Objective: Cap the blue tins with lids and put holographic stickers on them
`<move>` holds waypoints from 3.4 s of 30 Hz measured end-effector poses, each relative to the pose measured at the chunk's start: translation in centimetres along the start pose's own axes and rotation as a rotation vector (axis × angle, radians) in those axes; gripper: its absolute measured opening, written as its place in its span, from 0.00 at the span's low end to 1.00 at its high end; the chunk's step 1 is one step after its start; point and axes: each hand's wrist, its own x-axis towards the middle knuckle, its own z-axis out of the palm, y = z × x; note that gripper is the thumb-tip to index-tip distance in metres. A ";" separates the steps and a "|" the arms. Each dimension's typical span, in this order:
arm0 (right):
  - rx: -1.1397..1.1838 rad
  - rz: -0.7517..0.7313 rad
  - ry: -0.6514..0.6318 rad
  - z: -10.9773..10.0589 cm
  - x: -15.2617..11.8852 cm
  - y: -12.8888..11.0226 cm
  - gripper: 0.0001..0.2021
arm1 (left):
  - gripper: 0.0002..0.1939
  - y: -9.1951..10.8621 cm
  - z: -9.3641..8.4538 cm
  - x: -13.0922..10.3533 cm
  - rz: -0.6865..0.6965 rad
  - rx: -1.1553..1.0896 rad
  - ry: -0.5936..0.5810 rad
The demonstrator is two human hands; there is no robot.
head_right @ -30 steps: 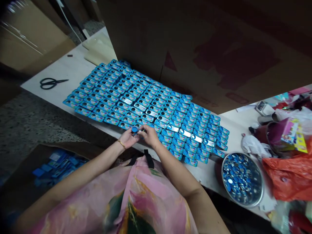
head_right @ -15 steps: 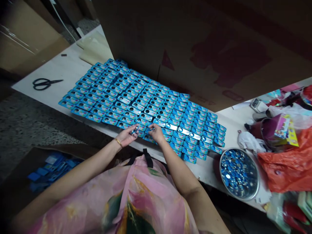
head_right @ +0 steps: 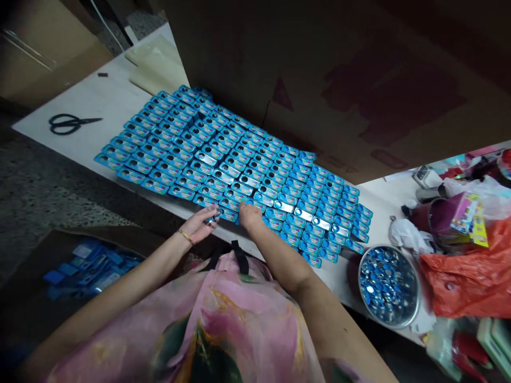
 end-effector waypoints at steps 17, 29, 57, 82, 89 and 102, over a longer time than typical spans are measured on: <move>0.741 -0.108 0.274 -1.1 -0.4 3.7 0.14 | 0.09 -0.6 1.8 0.1 -0.016 0.189 0.013; 0.217 0.321 0.027 -5.9 9.3 8.9 0.24 | 0.10 0.4 5.4 1.5 -0.036 0.006 -0.235; 0.884 -0.207 0.416 -2.1 2.5 8.3 0.09 | 0.13 -2.4 8.9 5.1 0.048 0.205 0.085; 0.683 -0.091 0.348 -6.0 6.8 11.4 0.15 | 0.11 -1.0 10.4 7.2 0.135 0.198 0.021; 1.032 -0.317 0.356 -2.9 4.5 8.6 0.11 | 0.10 -1.9 11.1 8.3 0.121 0.177 0.069; 0.205 0.244 0.074 -10.7 14.2 12.6 0.21 | 0.20 1.1 10.6 6.8 0.007 0.043 -0.117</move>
